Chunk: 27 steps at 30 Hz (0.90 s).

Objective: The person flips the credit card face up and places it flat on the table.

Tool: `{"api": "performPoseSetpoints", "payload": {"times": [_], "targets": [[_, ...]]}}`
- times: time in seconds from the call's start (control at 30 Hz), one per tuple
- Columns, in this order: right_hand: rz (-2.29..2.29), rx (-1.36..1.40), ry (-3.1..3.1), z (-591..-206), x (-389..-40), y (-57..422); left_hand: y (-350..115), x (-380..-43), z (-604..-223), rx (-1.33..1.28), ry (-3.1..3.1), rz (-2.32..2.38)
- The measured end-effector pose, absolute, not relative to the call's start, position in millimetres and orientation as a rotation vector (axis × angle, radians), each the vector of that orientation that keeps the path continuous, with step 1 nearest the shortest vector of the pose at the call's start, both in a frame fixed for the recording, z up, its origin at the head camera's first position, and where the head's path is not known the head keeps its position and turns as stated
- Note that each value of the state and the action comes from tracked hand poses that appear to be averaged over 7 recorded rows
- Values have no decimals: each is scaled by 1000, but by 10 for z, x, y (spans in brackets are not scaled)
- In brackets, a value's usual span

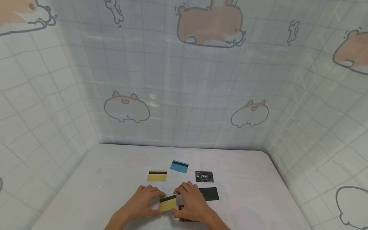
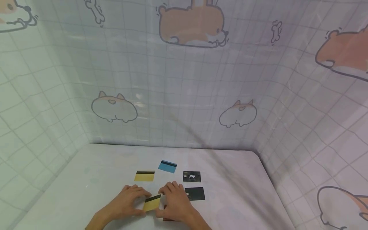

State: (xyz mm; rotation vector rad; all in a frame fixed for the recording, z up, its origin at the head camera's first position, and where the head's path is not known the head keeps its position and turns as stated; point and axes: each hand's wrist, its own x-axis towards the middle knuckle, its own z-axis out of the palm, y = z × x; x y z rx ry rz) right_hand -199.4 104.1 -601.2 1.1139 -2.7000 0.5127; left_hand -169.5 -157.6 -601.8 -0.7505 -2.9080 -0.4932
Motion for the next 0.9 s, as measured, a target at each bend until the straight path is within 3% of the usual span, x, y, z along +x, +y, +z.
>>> {"api": "performPoseSetpoints", "payload": {"times": [0.9], "targets": [[743, 1119, -2721, -5993, -2011, 1037, -1425, -1706, -5988, -759, -2823, -565]]}}
